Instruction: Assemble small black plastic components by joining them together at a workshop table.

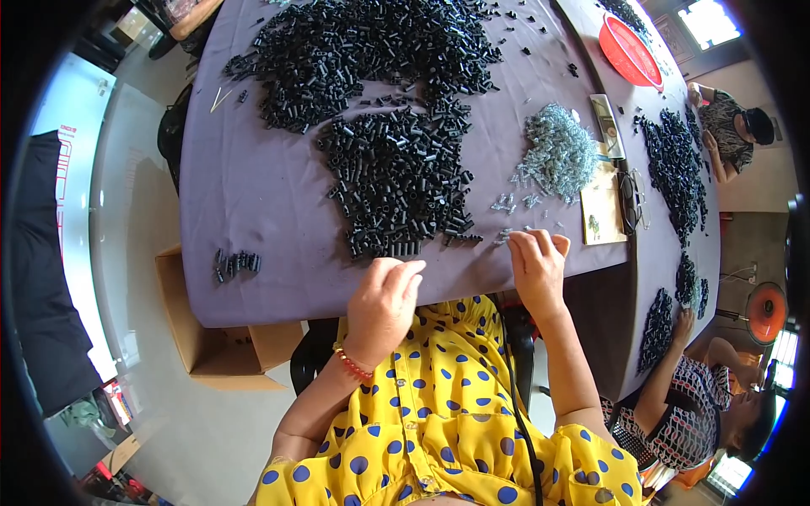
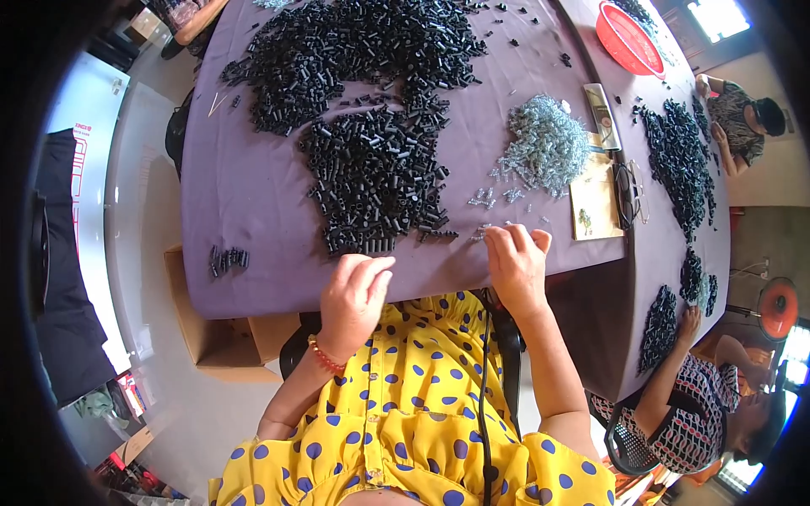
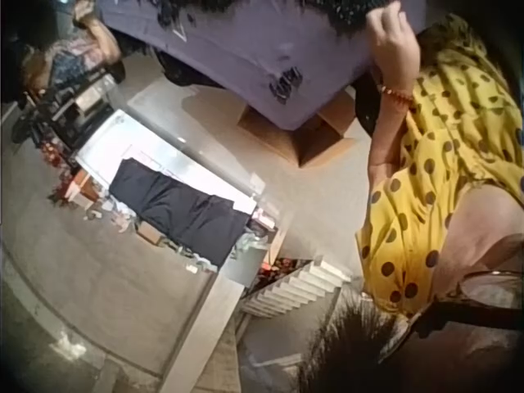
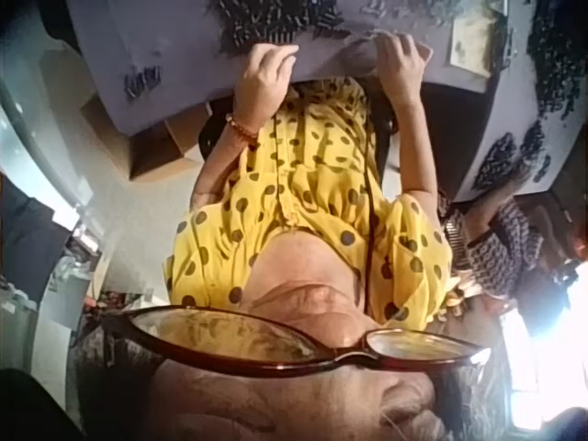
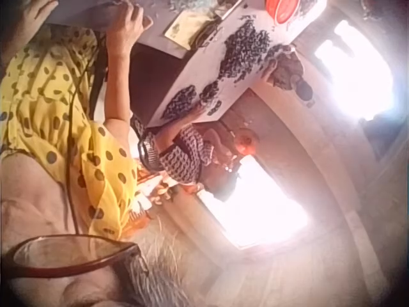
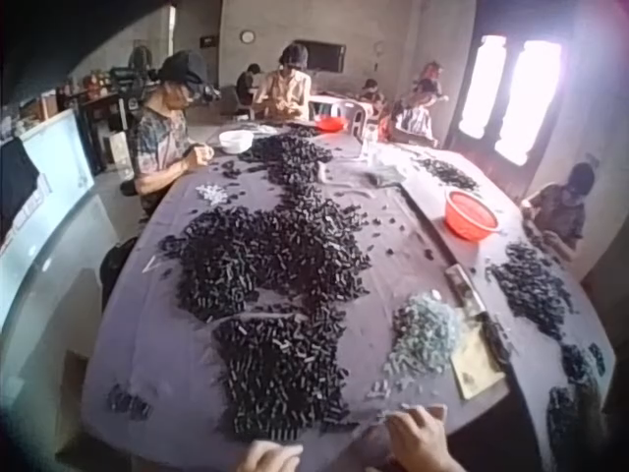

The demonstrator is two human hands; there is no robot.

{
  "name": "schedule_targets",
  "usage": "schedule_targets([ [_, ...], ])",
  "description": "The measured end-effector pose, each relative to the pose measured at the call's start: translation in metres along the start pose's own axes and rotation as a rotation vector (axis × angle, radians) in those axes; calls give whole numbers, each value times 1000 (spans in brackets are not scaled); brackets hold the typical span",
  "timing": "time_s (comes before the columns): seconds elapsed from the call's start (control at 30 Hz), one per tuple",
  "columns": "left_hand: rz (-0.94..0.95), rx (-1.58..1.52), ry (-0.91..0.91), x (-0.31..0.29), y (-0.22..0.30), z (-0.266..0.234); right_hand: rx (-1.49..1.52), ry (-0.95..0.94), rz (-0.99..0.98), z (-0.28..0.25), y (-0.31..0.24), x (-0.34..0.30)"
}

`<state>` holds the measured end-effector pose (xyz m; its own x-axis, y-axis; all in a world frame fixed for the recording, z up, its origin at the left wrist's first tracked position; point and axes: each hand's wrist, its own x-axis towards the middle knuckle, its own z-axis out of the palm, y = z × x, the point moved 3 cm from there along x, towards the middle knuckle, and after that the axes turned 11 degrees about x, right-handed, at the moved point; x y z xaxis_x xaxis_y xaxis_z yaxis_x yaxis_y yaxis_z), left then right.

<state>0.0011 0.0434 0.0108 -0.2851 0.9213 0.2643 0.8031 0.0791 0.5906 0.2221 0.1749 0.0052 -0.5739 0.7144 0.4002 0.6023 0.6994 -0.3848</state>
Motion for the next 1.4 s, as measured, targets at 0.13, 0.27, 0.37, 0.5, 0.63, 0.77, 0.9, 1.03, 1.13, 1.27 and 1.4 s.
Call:
schedule_targets([
  [0.13, 115, -75, 23, 18, 26, 31, 54, 8, 15, -4, -3, -2],
  [0.27, 246, -2, 18, 43, 49, 64, 21, -100, -40, -1, -4, -15],
  [0.37, 321, 23, 29, 54, 57, 82, 29, -71, -30, -5, -4, -21],
  [0.5, 304, 13, -10, 56, 58, 94, 96, 105, 74, -5, 0, -22],
  [0.63, 351, 29, -5, 53, 59, 99, 117, 140, 131, -6, 0, -26],
  [0.77, 411, 67, -45, 52, 61, 103, 116, 162, 160, -5, -1, -29],
  [0.9, 359, 71, -22, 47, 55, 94, 174, 191, 229, -4, -1, -29],
  [1.03, 233, -55, 19, 33, 40, 55, 431, 92, 360, -1, -15, -23],
  [1.13, 95, -109, 23, 19, 27, 36, 589, -75, 401, 5, -40, -15],
  [1.27, 4, -150, 21, 4, 15, 25, 649, -274, 381, 18, -60, -3],
  [1.4, 18, -170, 23, -7, 10, 25, 775, -306, 376, 28, -65, -1],
])
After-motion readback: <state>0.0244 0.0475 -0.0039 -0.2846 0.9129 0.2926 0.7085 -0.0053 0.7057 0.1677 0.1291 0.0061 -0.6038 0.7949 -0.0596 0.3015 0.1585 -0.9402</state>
